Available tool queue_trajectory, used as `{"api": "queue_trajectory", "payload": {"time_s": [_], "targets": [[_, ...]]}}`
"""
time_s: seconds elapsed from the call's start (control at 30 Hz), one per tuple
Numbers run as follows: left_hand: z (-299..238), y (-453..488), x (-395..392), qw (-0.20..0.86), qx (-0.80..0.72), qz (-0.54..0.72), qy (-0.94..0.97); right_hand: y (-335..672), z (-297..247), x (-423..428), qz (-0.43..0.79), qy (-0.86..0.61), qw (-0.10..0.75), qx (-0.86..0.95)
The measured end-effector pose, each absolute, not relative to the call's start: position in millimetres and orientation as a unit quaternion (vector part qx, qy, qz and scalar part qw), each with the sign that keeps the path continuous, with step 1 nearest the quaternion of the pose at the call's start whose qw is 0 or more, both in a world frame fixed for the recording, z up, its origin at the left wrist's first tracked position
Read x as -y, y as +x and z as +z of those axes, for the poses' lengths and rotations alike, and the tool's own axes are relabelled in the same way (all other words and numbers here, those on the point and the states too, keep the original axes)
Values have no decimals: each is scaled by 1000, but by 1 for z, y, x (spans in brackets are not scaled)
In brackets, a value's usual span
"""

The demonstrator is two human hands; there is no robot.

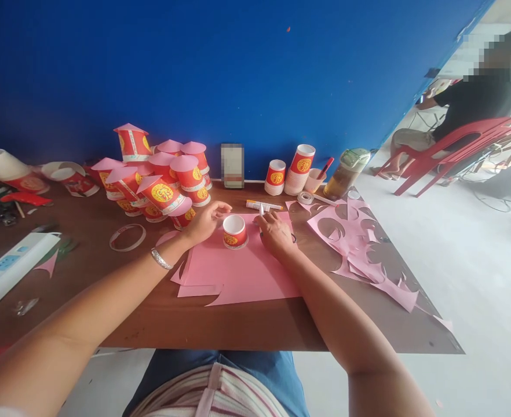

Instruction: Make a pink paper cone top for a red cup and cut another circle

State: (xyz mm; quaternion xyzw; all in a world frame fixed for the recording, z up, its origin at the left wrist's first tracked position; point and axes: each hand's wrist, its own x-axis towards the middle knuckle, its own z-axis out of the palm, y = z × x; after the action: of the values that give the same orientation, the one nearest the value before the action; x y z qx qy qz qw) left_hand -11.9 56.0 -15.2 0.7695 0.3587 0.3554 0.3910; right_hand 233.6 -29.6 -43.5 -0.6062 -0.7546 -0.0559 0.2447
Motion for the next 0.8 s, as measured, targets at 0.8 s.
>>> {"api": "queue_trajectory", "payload": {"time_s": [0.8], "targets": [[-14, 20, -68, 735, -281, 381, 485, 216, -10, 40, 221, -503, 573, 608]]}}
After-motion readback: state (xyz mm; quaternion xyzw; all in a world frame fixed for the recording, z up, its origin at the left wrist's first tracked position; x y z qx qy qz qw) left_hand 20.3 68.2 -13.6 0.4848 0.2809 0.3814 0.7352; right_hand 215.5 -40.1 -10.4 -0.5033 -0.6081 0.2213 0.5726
